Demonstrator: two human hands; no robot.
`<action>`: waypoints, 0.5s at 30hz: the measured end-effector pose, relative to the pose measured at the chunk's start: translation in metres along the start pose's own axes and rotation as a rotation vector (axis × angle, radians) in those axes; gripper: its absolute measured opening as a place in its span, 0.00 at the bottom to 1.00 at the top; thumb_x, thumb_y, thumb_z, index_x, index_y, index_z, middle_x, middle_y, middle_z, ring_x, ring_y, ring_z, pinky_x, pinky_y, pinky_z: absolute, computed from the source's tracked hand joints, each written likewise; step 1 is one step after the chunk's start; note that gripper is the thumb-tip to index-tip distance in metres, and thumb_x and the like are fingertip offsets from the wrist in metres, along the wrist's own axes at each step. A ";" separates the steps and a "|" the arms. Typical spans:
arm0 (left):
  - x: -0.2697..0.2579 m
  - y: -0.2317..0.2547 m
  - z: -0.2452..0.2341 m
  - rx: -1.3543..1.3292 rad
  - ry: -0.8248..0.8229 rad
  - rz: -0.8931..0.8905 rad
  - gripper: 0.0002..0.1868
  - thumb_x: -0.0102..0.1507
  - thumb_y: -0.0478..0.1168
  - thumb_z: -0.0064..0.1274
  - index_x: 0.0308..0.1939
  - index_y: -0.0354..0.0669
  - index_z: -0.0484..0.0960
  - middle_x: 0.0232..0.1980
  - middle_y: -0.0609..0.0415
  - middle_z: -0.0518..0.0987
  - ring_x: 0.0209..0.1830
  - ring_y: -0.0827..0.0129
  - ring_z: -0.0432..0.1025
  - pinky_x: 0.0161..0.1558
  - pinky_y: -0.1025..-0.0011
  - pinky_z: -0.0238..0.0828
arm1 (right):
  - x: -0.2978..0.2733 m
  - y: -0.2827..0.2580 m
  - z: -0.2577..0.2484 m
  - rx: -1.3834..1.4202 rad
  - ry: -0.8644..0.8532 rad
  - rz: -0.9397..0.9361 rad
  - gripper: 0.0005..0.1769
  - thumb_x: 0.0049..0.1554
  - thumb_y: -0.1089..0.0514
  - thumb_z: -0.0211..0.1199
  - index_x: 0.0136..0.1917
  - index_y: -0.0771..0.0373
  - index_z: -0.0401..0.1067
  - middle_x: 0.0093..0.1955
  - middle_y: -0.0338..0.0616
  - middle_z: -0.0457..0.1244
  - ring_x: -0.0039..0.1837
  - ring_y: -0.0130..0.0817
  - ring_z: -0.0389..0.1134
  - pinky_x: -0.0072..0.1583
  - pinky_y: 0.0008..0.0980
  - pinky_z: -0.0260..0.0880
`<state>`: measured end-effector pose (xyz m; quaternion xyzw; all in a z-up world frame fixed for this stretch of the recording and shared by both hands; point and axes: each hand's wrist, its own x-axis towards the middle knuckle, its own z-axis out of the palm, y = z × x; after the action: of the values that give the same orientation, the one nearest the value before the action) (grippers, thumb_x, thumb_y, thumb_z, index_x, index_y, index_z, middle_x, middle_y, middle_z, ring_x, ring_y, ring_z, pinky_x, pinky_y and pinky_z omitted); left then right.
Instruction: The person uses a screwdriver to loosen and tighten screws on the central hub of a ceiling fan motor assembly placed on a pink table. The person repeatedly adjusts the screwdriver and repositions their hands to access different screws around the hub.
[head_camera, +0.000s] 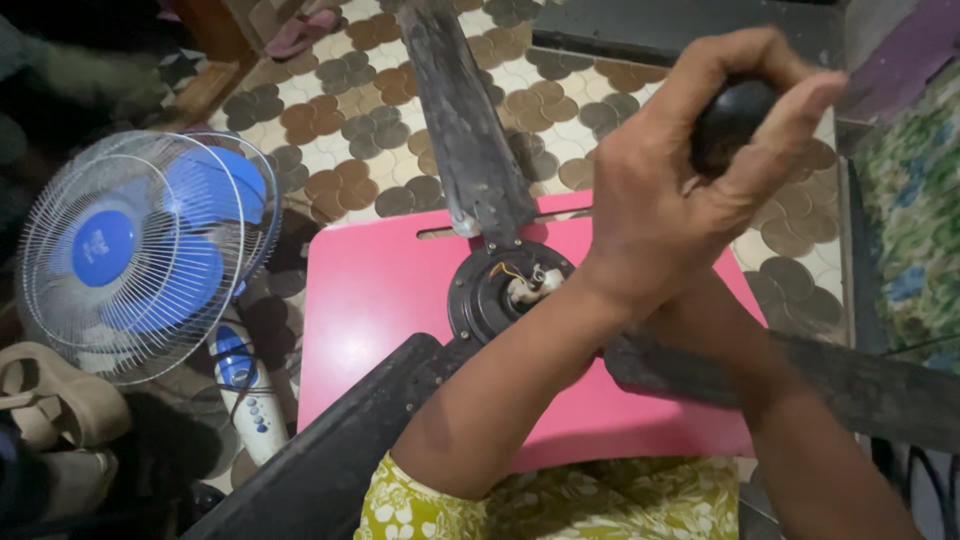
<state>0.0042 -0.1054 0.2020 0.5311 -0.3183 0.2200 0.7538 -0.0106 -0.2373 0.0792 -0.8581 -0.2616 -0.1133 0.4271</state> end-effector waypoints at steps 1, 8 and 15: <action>-0.001 -0.001 0.006 0.039 0.020 0.022 0.14 0.74 0.50 0.59 0.55 0.47 0.78 0.44 0.65 0.84 0.41 0.88 0.82 0.46 0.87 0.81 | -0.005 0.003 -0.001 0.006 0.003 0.012 0.15 0.53 0.63 0.62 0.55 0.65 0.70 0.52 0.52 0.67 0.57 0.44 0.69 0.56 0.42 0.67; -0.009 -0.003 0.021 0.094 0.000 0.087 0.14 0.74 0.49 0.59 0.54 0.45 0.77 0.40 0.63 0.80 0.35 0.85 0.77 0.39 0.83 0.75 | -0.016 0.009 0.002 -0.027 0.070 0.072 0.08 0.56 0.60 0.63 0.48 0.66 0.70 0.43 0.51 0.66 0.48 0.42 0.69 0.50 0.42 0.67; 0.019 -0.028 0.010 -0.206 -0.262 -0.042 0.14 0.73 0.48 0.59 0.52 0.41 0.77 0.34 0.59 0.76 0.27 0.81 0.71 0.30 0.78 0.69 | -0.003 -0.016 0.011 -0.128 0.110 0.283 0.11 0.59 0.57 0.63 0.40 0.66 0.69 0.33 0.51 0.65 0.39 0.41 0.69 0.44 0.42 0.67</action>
<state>0.0341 -0.1245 0.1991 0.4819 -0.4234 0.0992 0.7607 -0.0219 -0.2217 0.0817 -0.9044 -0.1069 -0.1152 0.3968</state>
